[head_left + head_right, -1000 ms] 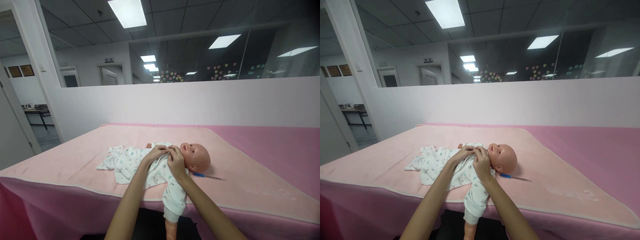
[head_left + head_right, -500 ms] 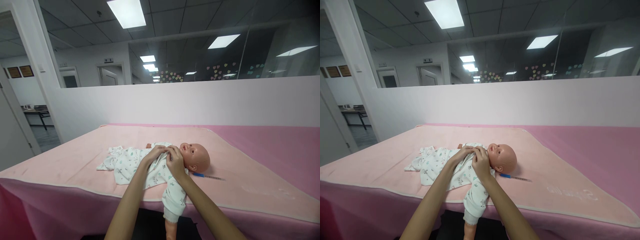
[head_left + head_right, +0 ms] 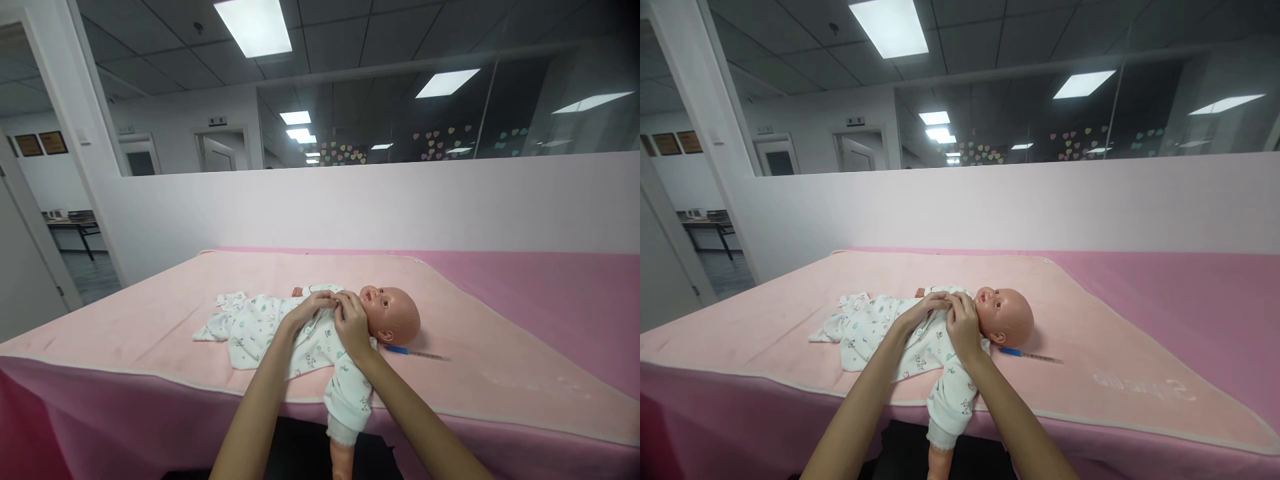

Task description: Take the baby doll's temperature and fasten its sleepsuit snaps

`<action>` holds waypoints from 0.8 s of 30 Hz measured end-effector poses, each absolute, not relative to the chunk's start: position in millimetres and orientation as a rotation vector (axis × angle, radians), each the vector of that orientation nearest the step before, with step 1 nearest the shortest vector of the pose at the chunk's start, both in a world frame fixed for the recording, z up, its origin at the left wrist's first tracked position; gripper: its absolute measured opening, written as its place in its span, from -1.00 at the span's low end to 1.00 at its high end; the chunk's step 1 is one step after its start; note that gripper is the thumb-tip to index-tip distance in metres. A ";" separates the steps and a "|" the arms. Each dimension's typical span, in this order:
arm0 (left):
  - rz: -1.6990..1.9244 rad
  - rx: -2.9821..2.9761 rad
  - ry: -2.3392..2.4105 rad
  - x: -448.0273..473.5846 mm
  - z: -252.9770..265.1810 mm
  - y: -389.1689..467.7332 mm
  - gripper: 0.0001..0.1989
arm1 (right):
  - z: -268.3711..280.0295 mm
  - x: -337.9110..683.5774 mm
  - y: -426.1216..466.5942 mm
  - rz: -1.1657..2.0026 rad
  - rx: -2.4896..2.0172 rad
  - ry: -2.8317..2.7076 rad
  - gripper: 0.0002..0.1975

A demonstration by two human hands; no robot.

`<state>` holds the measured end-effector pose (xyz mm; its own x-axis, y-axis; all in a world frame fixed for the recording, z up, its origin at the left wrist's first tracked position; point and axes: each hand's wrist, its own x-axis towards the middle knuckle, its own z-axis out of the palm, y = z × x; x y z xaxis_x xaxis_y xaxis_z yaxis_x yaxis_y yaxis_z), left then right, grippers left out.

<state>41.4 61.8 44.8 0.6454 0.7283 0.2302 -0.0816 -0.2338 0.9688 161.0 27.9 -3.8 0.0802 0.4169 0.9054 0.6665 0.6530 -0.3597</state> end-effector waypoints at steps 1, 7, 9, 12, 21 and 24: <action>0.816 1.648 0.554 41.6 45.0 61.6 -0.88 | -4.0 161.0 28.2 -0.235 -0.933 -1.545 -0.69; 0.926 1.762 0.684 43.7 39.4 64.8 -0.87 | -5.2 161.5 30.3 -0.213 -0.939 -1.545 -0.70; 0.947 1.806 0.699 44.0 38.2 65.2 -0.88 | -4.9 161.7 30.0 -0.201 -0.939 -1.546 -0.72; 0.953 1.829 0.710 44.0 38.0 65.2 -0.89 | -3.8 161.5 28.6 -0.202 -0.942 -1.560 -0.73; 0.932 1.830 0.711 43.7 36.3 68.2 -0.87 | -3.1 159.8 28.1 -0.280 -0.960 -1.587 -0.67; 0.933 1.826 0.690 43.6 34.3 70.2 -0.87 | -3.3 159.5 27.8 -0.287 -0.984 -1.589 -0.66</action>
